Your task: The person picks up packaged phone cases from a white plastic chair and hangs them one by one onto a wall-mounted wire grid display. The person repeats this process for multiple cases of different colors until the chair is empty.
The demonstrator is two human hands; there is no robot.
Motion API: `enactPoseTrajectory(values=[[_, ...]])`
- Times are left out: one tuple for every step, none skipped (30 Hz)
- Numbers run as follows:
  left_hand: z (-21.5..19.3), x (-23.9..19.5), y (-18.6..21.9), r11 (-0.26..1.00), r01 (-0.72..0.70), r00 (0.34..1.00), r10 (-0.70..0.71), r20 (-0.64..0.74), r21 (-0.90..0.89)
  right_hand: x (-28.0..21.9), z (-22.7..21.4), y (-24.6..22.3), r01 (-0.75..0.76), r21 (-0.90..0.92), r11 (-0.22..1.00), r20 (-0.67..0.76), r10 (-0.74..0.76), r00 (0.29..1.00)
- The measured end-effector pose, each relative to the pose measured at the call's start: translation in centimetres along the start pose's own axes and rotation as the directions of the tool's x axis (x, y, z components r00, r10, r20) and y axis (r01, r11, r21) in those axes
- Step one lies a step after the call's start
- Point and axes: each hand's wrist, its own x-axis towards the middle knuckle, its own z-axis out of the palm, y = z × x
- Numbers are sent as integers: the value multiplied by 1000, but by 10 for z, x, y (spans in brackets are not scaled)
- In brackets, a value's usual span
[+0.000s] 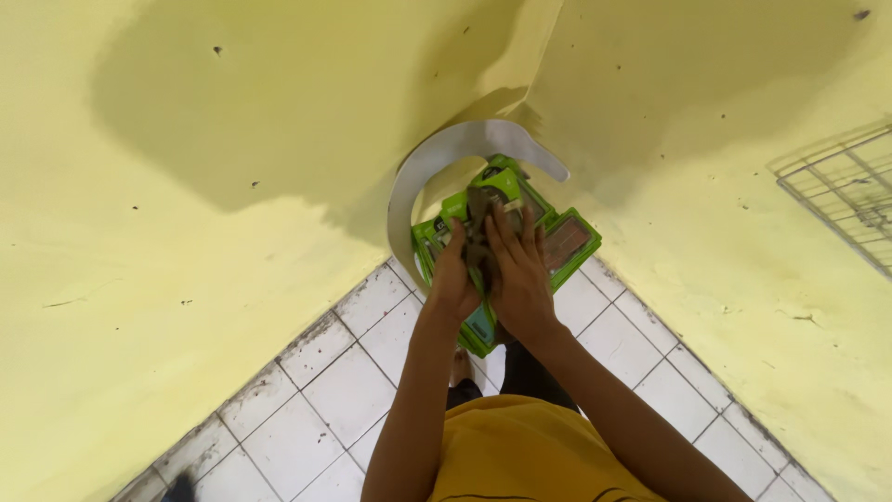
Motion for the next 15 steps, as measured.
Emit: enactPoseTrajectory(values=[[4,-3,3,1000,-10,999,10,36,9,-9,-3,3,34,-2,999,53,-34,998],[9,-3,9,999,6,1000,-5,-17,49,-20,-6,5,68,-2,998,106,-67,992],[11,-6,16,996,24,997,-17,-78,88,-32,-8,5,100,4,995,162,-99,982],[15,-8,21,991,44,990,-27,-138,126,-42,-13,6,87,35,996,202,-92,975],[17,-10,28,983,26,986,5,-169,184,-49,-17,6,76,71,995,239,-91,967],[19,-13,33,970,10,980,39,-197,241,-52,-23,6,64,106,992,277,-91,957],[23,-12,37,955,-12,972,81,-222,296,-47,-31,9,-211,178,961,253,163,954],[26,-14,40,932,-17,978,91,-188,362,-38,-41,12,-465,252,849,255,406,878],[28,-19,37,905,-12,983,88,-159,426,-31,-48,9,-685,314,658,284,623,729],[31,-23,34,873,-9,988,82,-129,488,-17,-54,10,-554,451,700,109,572,813],[35,-26,27,857,4,989,74,-130,515,0,-64,14,-394,553,734,-83,519,850],[42,-27,19,841,17,989,65,-132,541,17,-63,11,-303,496,814,-186,440,878],[47,-32,10,823,41,989,46,-138,567,29,-56,3,-221,425,878,-277,359,891],[54,-36,4,823,-22,995,74,-69,567,38,-43,-10,-151,323,934,-225,231,947],[63,-37,0,820,-90,994,105,6,566,45,-38,-18,-65,226,972,-160,103,982]])
